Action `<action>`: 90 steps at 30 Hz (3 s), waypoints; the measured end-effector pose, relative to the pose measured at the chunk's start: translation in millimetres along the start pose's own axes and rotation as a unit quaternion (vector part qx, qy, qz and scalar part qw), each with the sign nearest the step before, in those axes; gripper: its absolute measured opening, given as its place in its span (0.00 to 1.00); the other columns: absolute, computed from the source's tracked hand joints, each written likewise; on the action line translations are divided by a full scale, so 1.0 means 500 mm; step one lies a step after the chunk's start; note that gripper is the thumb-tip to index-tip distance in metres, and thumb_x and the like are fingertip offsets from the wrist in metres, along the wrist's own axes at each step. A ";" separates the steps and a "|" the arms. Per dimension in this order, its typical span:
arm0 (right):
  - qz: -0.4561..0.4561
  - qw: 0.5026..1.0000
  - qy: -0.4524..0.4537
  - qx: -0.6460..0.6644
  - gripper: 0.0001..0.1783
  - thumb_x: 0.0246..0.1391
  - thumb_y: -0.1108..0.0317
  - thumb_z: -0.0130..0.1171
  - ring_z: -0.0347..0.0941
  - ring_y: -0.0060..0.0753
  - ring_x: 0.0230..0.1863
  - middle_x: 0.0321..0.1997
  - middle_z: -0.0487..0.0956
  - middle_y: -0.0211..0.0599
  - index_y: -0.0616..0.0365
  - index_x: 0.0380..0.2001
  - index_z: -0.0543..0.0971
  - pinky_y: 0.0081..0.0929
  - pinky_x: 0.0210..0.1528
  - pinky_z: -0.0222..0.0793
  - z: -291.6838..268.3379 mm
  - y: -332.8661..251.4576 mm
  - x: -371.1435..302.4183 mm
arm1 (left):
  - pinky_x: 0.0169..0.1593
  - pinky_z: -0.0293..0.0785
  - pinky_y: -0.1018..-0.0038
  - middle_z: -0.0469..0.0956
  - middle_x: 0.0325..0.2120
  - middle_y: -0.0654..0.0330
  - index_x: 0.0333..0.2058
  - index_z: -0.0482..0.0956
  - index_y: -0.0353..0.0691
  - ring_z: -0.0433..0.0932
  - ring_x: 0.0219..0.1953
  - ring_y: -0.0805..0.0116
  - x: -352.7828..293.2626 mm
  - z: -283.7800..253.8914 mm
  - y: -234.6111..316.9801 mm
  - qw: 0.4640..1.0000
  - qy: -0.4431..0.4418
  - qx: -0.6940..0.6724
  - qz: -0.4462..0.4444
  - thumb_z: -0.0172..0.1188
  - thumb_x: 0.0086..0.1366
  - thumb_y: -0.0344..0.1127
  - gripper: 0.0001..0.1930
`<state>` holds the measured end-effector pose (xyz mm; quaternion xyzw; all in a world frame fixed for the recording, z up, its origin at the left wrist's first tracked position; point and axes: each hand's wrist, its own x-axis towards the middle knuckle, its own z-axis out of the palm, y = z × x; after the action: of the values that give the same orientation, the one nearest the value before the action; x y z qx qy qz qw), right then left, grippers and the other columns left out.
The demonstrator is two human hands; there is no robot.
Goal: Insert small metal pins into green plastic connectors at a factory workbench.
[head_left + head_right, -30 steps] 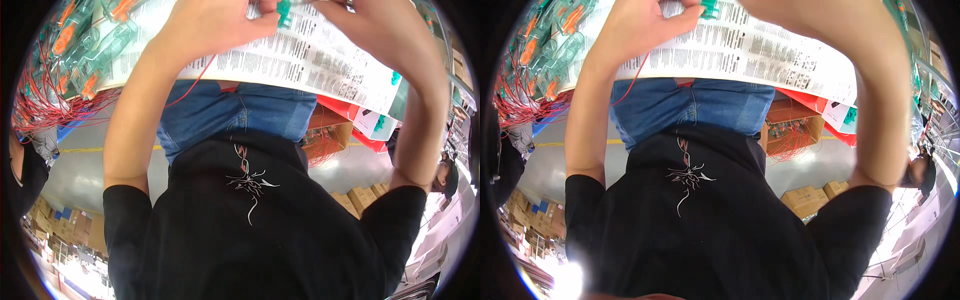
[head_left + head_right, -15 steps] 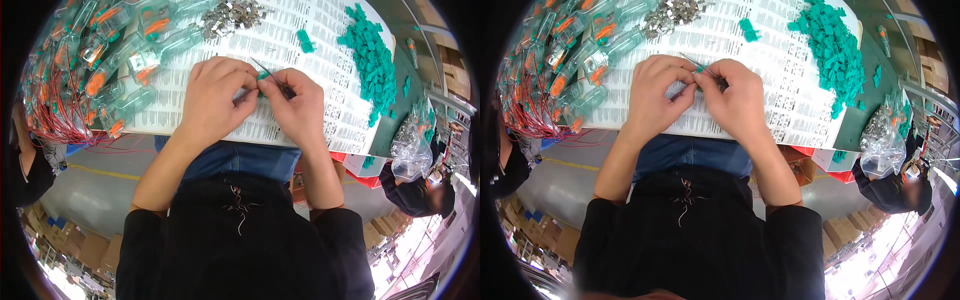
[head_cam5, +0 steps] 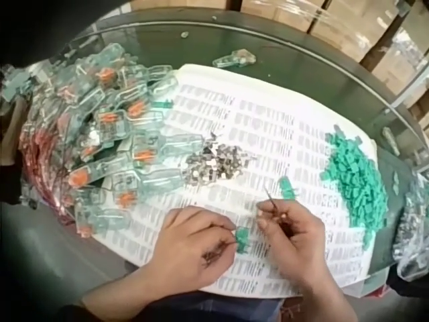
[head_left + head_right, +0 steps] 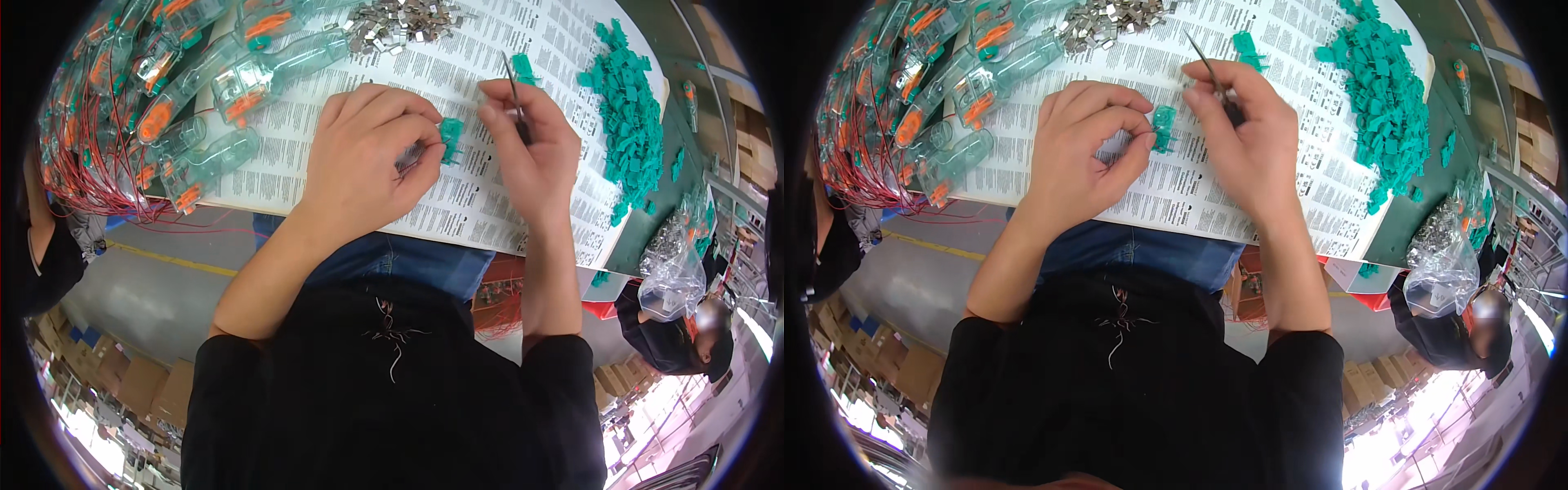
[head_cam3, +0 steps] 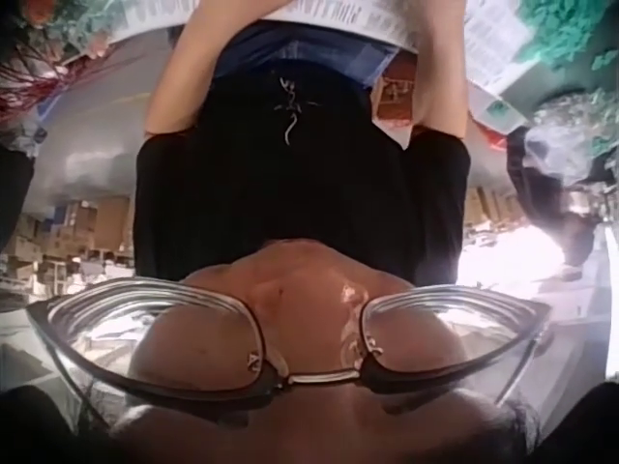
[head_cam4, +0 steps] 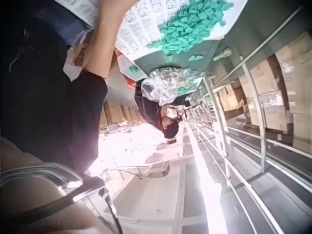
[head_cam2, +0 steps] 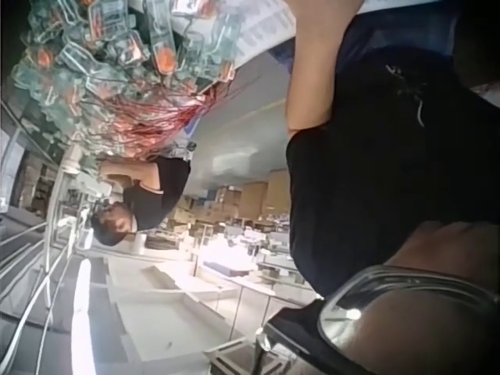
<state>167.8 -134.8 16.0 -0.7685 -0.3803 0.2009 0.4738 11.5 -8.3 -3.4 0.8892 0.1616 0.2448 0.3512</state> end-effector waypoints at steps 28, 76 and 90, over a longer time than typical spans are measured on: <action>0.173 0.960 -0.020 0.219 0.10 0.63 0.78 0.63 0.81 0.22 0.41 0.39 0.86 0.37 0.71 0.46 0.83 0.18 0.48 0.76 0.013 -0.026 -0.051 | 0.49 0.63 0.68 0.80 0.34 0.70 0.30 0.83 0.48 0.76 0.43 0.65 0.001 0.006 -0.005 1.000 0.014 -0.006 0.023 0.70 0.53 0.33 0.06; 0.094 0.978 -0.017 0.186 0.13 0.60 0.78 0.67 0.79 0.17 0.39 0.38 0.85 0.35 0.67 0.47 0.78 0.16 0.43 0.75 0.018 0.001 -0.066 | 0.48 0.70 0.68 0.82 0.34 0.69 0.33 0.85 0.49 0.80 0.42 0.64 -0.006 0.018 -0.015 0.993 0.069 0.038 0.089 0.73 0.47 0.31 0.12; 0.208 0.954 -0.149 0.156 0.09 0.63 0.70 0.67 0.76 0.14 0.37 0.32 0.84 0.30 0.68 0.38 0.83 0.15 0.36 0.70 -0.024 -0.006 -0.039 | 0.48 0.70 0.68 0.82 0.34 0.68 0.32 0.83 0.47 0.80 0.41 0.63 -0.008 0.022 -0.010 0.991 0.045 0.046 0.119 0.73 0.50 0.28 0.10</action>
<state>162.4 -155.9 23.4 -0.7086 -0.2424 0.4642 0.4729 13.8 -12.5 -14.9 0.9053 0.0816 0.3170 0.2707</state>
